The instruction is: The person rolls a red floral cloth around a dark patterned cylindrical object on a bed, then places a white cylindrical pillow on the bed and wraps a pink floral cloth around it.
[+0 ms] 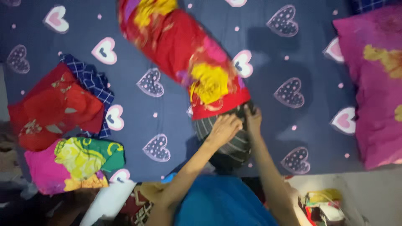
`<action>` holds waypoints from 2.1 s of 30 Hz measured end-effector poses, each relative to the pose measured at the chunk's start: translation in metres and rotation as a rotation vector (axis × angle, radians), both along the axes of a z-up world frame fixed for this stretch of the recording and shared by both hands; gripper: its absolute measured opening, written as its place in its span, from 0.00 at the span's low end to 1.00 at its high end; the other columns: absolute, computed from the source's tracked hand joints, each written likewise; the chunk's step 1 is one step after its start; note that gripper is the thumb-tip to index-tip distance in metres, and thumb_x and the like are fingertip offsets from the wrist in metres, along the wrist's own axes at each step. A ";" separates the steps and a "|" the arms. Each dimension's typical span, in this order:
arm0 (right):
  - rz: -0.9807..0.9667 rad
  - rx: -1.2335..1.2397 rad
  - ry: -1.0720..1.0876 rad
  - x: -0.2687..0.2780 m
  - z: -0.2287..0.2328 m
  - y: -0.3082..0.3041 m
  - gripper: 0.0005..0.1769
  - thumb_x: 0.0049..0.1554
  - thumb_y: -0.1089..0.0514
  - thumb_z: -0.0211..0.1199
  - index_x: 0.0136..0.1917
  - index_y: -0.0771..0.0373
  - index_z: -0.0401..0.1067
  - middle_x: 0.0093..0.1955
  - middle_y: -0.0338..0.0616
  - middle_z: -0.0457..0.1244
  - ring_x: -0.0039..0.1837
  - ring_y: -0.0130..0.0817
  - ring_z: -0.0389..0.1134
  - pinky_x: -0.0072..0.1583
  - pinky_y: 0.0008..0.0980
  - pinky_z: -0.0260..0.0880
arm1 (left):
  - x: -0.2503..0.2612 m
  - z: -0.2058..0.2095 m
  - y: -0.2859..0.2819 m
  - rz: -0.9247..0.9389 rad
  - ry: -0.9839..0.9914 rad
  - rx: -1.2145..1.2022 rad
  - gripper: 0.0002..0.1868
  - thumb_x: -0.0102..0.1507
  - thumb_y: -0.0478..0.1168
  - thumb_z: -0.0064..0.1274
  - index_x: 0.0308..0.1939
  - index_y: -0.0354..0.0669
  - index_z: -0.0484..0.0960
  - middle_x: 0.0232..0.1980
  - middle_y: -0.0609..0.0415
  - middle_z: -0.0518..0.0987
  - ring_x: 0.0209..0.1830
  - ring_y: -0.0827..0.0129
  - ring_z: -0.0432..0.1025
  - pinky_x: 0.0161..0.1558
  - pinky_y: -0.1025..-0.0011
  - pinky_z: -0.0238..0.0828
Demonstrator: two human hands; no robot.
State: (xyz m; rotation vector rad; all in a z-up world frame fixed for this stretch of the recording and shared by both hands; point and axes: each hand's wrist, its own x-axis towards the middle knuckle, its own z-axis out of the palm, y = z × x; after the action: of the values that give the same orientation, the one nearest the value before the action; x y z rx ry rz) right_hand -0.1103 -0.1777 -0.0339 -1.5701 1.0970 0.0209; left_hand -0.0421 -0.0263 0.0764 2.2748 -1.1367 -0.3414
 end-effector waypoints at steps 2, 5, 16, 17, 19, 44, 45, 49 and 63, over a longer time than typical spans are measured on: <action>0.149 -0.059 0.022 -0.011 0.004 -0.015 0.35 0.61 0.38 0.64 0.66 0.69 0.65 0.61 0.58 0.65 0.62 0.46 0.68 0.63 0.42 0.68 | -0.007 -0.004 0.003 0.096 0.035 0.050 0.04 0.64 0.42 0.56 0.42 0.54 0.81 0.46 0.55 0.79 0.50 0.58 0.75 0.51 0.57 0.69; 0.223 -0.310 -0.055 -0.013 0.022 -0.013 0.32 0.60 0.42 0.65 0.66 0.69 0.64 0.62 0.60 0.64 0.63 0.51 0.68 0.63 0.43 0.67 | 0.022 -0.006 0.010 0.315 -0.021 0.149 0.12 0.61 0.44 0.56 0.48 0.52 0.81 0.49 0.55 0.81 0.52 0.57 0.76 0.52 0.57 0.70; 0.805 -0.896 -0.223 -0.024 0.127 0.101 0.39 0.54 0.39 0.66 0.71 0.60 0.64 0.74 0.58 0.55 0.77 0.56 0.53 0.71 0.70 0.48 | 0.037 -0.012 0.060 0.487 -0.105 0.040 0.11 0.67 0.47 0.52 0.46 0.45 0.79 0.43 0.50 0.82 0.46 0.54 0.76 0.47 0.51 0.69; 0.875 -0.928 -0.231 -0.024 0.129 0.107 0.43 0.50 0.37 0.67 0.71 0.61 0.63 0.74 0.62 0.53 0.77 0.58 0.51 0.70 0.74 0.44 | 0.034 -0.012 0.061 0.489 -0.046 0.017 0.11 0.68 0.47 0.51 0.44 0.45 0.79 0.41 0.48 0.82 0.45 0.53 0.76 0.47 0.51 0.70; 0.895 -0.895 -0.122 -0.024 0.121 0.112 0.46 0.46 0.39 0.69 0.72 0.60 0.61 0.77 0.62 0.50 0.79 0.57 0.48 0.70 0.76 0.39 | 0.025 -0.009 0.061 0.492 0.075 -0.027 0.13 0.71 0.48 0.49 0.40 0.44 0.78 0.36 0.45 0.81 0.41 0.50 0.76 0.46 0.51 0.71; 0.103 -0.156 -0.037 -0.053 0.008 0.002 0.27 0.64 0.39 0.60 0.63 0.61 0.79 0.57 0.55 0.73 0.59 0.48 0.74 0.62 0.41 0.72 | -0.069 -0.012 0.082 0.420 -0.070 0.075 0.25 0.56 0.49 0.64 0.54 0.46 0.78 0.57 0.52 0.74 0.61 0.56 0.67 0.59 0.49 0.58; 0.132 -0.304 -0.106 -0.052 0.000 -0.012 0.29 0.65 0.39 0.63 0.66 0.65 0.74 0.61 0.59 0.69 0.63 0.51 0.70 0.64 0.44 0.69 | -0.068 -0.012 0.086 0.417 -0.064 0.091 0.24 0.57 0.49 0.64 0.54 0.46 0.78 0.56 0.51 0.74 0.61 0.55 0.67 0.57 0.50 0.59; 0.161 -0.057 -0.062 -0.032 -0.012 -0.028 0.35 0.64 0.37 0.61 0.74 0.58 0.60 0.68 0.48 0.61 0.66 0.46 0.66 0.64 0.45 0.57 | -0.068 -0.017 0.094 0.391 -0.020 0.010 0.20 0.62 0.44 0.60 0.55 0.42 0.77 0.59 0.49 0.74 0.63 0.52 0.67 0.59 0.55 0.64; 0.664 -0.839 -0.306 0.033 0.178 -0.001 0.16 0.58 0.52 0.68 0.60 0.52 0.75 0.50 0.42 0.69 0.54 0.39 0.70 0.57 0.42 0.68 | -0.059 -0.064 0.059 -0.099 0.485 0.360 0.21 0.65 0.52 0.53 0.59 0.50 0.77 0.47 0.38 0.81 0.48 0.43 0.75 0.48 0.48 0.69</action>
State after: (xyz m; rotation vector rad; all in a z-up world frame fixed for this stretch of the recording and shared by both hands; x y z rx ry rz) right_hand -0.0770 -0.1791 0.1439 -2.5313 0.2851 -0.2537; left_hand -0.1016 0.0328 0.0123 2.2451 -0.9876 -1.1474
